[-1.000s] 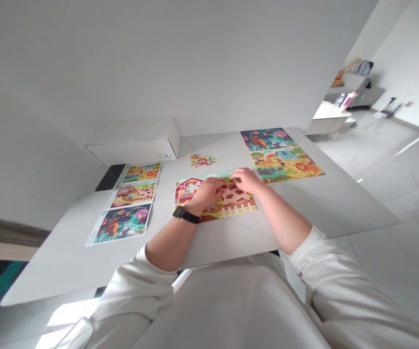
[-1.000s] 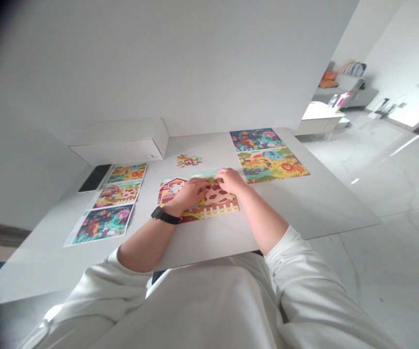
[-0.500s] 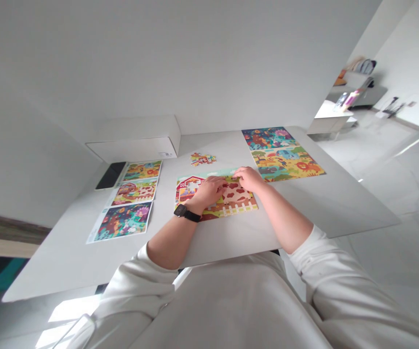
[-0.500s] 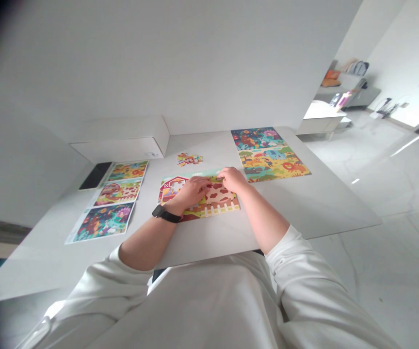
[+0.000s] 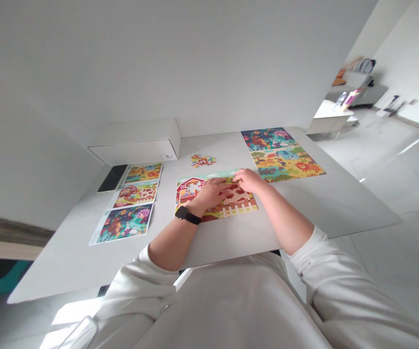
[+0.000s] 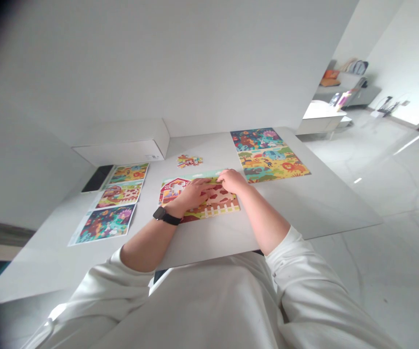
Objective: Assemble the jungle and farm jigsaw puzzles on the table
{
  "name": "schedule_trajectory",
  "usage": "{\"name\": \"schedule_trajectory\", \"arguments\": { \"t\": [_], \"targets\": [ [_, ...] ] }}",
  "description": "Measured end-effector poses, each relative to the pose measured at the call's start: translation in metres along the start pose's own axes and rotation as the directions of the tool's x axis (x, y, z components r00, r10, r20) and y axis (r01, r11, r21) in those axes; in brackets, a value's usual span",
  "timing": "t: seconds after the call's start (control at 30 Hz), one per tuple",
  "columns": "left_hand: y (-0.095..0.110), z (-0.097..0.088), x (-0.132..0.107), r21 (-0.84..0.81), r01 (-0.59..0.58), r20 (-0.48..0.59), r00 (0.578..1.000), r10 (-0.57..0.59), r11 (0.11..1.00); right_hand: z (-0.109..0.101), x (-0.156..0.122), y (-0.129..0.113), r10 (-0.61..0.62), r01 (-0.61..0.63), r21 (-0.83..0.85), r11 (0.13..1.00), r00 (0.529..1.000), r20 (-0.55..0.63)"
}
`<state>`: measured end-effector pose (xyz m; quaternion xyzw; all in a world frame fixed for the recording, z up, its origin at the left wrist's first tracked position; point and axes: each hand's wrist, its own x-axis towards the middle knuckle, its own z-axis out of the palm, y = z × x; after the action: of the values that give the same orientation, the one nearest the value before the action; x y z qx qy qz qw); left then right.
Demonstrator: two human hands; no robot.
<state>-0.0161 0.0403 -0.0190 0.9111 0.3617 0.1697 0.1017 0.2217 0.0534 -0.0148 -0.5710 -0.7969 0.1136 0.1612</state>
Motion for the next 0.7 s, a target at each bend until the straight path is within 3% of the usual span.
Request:
{"name": "schedule_trajectory", "arguments": {
  "t": [0.23, 0.4, 0.7],
  "targets": [
    [-0.003, 0.001, 0.001, -0.009, 0.012, 0.042, 0.999, -0.011, 1.000, -0.007, -0.001, -0.007, -0.026, 0.027, -0.023, 0.999, 0.998, 0.065],
    [-0.002, -0.002, 0.001, -0.018, -0.021, 0.061, 0.998, 0.022, 1.000, -0.006, -0.003, -0.003, -0.042, 0.043, -0.015, 0.999, 0.998, 0.038],
    [0.004, -0.028, 0.005, -0.113, -0.035, 0.140, 0.989, 0.051, 0.993, -0.004, -0.004, -0.008, 0.020, -0.018, -0.072, 0.997, 0.999, 0.035]
  ]
}}
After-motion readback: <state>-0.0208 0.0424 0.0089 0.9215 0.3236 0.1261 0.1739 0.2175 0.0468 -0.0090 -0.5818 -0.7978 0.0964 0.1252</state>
